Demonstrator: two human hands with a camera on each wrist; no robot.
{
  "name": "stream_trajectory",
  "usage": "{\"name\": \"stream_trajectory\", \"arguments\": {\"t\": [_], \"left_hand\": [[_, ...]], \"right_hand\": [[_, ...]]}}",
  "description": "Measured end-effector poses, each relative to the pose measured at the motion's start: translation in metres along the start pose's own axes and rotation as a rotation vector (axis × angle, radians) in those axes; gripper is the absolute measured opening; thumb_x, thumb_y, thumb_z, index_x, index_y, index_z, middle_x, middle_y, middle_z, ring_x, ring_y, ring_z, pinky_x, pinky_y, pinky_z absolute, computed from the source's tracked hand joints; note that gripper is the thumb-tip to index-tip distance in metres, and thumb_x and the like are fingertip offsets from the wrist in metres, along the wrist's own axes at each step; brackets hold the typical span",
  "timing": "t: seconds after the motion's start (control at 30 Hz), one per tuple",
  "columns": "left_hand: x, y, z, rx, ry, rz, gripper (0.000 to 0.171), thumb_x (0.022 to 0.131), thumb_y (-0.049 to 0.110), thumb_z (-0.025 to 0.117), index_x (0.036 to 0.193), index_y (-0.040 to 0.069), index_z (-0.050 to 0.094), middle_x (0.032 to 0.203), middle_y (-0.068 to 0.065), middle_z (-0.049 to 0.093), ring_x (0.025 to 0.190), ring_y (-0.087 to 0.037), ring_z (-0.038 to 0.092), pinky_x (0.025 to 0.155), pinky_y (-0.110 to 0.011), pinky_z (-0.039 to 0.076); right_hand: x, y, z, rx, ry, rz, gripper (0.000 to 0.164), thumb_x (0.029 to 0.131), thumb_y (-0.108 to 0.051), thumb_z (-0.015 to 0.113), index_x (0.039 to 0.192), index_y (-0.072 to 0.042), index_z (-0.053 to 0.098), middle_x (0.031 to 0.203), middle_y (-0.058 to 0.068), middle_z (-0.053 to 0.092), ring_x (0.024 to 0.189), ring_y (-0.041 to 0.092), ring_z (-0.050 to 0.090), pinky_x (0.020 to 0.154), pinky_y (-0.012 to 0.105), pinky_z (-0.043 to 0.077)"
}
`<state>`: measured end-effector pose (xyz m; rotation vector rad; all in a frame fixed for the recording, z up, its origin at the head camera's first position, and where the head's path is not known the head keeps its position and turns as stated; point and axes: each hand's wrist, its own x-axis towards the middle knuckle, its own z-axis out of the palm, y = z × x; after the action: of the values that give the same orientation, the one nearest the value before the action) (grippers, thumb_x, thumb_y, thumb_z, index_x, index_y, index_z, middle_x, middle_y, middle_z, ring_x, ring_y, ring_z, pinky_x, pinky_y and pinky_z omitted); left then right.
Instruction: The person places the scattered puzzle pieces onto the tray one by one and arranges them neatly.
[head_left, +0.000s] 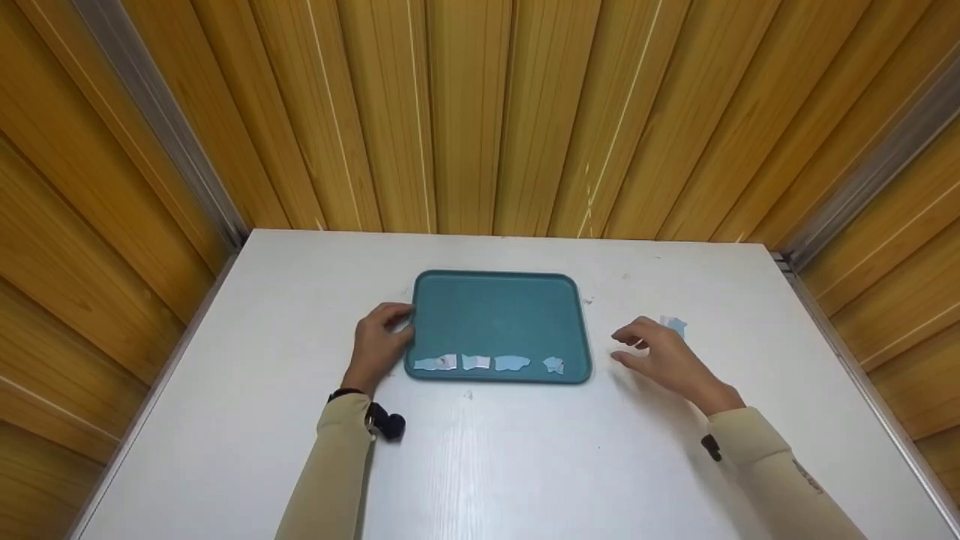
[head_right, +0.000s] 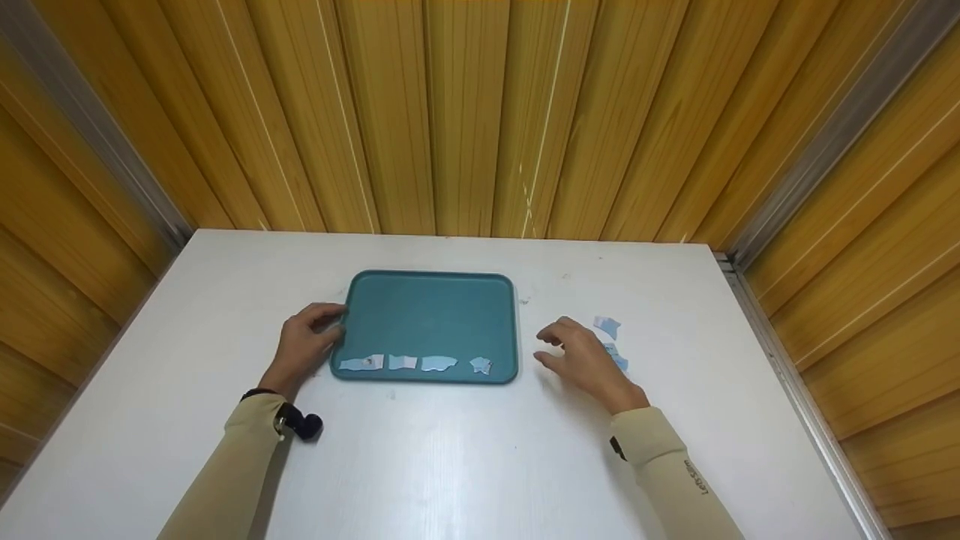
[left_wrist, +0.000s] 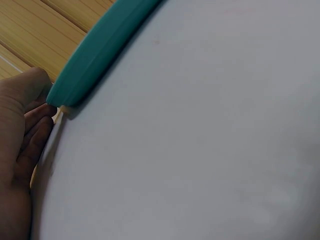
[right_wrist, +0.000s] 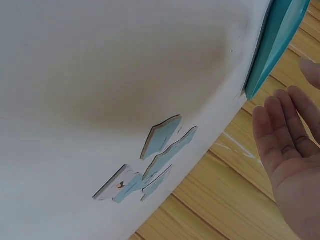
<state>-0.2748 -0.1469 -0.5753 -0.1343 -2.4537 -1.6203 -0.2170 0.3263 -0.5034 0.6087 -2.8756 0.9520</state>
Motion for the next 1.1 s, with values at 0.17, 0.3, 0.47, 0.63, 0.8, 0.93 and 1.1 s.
{"name": "stream_trajectory", "arguments": {"t": [0.17, 0.3, 0.47, 0.63, 0.8, 0.93, 1.1], "left_hand": [[0.0, 0.001, 0.0, 0.005, 0.005, -0.001, 0.033, 0.091, 0.0, 0.077, 0.124, 0.006, 0.077, 0.123, -0.004, 0.072, 0.121, -0.021, 0.065, 0.109, -0.037, 0.052], [0.0, 0.002, 0.0, -0.003, 0.002, 0.001, 0.032, 0.092, 0.001, 0.077, 0.124, 0.005, 0.077, 0.123, -0.004, 0.072, 0.122, -0.021, 0.065, 0.109, -0.036, 0.051], [0.0, 0.002, -0.001, 0.005, -0.004, -0.002, 0.032, 0.092, 0.002, 0.077, 0.124, 0.005, 0.076, 0.125, -0.004, 0.071, 0.123, -0.022, 0.065, 0.11, -0.037, 0.051], [0.0, 0.002, 0.0, 0.031, -0.006, -0.026, 0.034, 0.092, 0.003, 0.076, 0.126, 0.008, 0.076, 0.126, -0.002, 0.071, 0.125, -0.022, 0.064, 0.112, -0.038, 0.05], [0.001, 0.003, 0.0, 0.025, -0.009, -0.038, 0.035, 0.092, 0.002, 0.075, 0.127, 0.008, 0.076, 0.126, -0.002, 0.07, 0.126, -0.022, 0.063, 0.113, -0.037, 0.049], [0.002, 0.002, 0.0, 0.018, -0.013, -0.036, 0.035, 0.093, 0.002, 0.075, 0.127, 0.008, 0.075, 0.126, -0.002, 0.07, 0.126, -0.021, 0.063, 0.113, -0.035, 0.049], [0.001, 0.002, 0.0, 0.019, -0.002, -0.029, 0.034, 0.093, 0.003, 0.076, 0.126, 0.006, 0.076, 0.126, -0.004, 0.071, 0.126, -0.022, 0.063, 0.113, -0.036, 0.048]], "right_hand": [[-0.008, 0.011, -0.008, -0.007, 0.037, 0.012, 0.026, 0.093, -0.004, 0.081, 0.117, 0.003, 0.073, 0.112, 0.014, 0.07, 0.104, 0.036, 0.07, 0.091, 0.052, 0.061], [-0.015, 0.019, -0.013, -0.015, 0.05, 0.046, 0.027, 0.094, -0.006, 0.081, 0.118, 0.002, 0.072, 0.113, 0.014, 0.07, 0.105, 0.035, 0.069, 0.091, 0.052, 0.061], [-0.024, 0.028, -0.018, -0.003, 0.065, 0.074, 0.028, 0.094, -0.006, 0.081, 0.119, 0.002, 0.072, 0.114, 0.014, 0.07, 0.106, 0.034, 0.069, 0.092, 0.05, 0.061], [-0.032, 0.036, -0.023, 0.001, 0.081, 0.077, 0.027, 0.092, -0.004, 0.083, 0.116, 0.004, 0.073, 0.113, 0.017, 0.07, 0.105, 0.037, 0.069, 0.089, 0.048, 0.062], [-0.039, 0.042, -0.028, -0.015, 0.058, 0.13, 0.027, 0.092, -0.006, 0.083, 0.116, 0.002, 0.074, 0.111, 0.015, 0.069, 0.105, 0.036, 0.068, 0.089, 0.043, 0.062], [-0.044, 0.046, -0.031, -0.028, 0.037, 0.161, 0.028, 0.092, -0.005, 0.082, 0.117, 0.002, 0.073, 0.111, 0.014, 0.068, 0.105, 0.033, 0.066, 0.089, 0.038, 0.061], [-0.049, 0.049, -0.031, -0.035, 0.019, 0.183, 0.027, 0.092, -0.007, 0.081, 0.116, 0.002, 0.072, 0.11, 0.013, 0.068, 0.101, 0.03, 0.065, 0.084, 0.029, 0.06]]}}
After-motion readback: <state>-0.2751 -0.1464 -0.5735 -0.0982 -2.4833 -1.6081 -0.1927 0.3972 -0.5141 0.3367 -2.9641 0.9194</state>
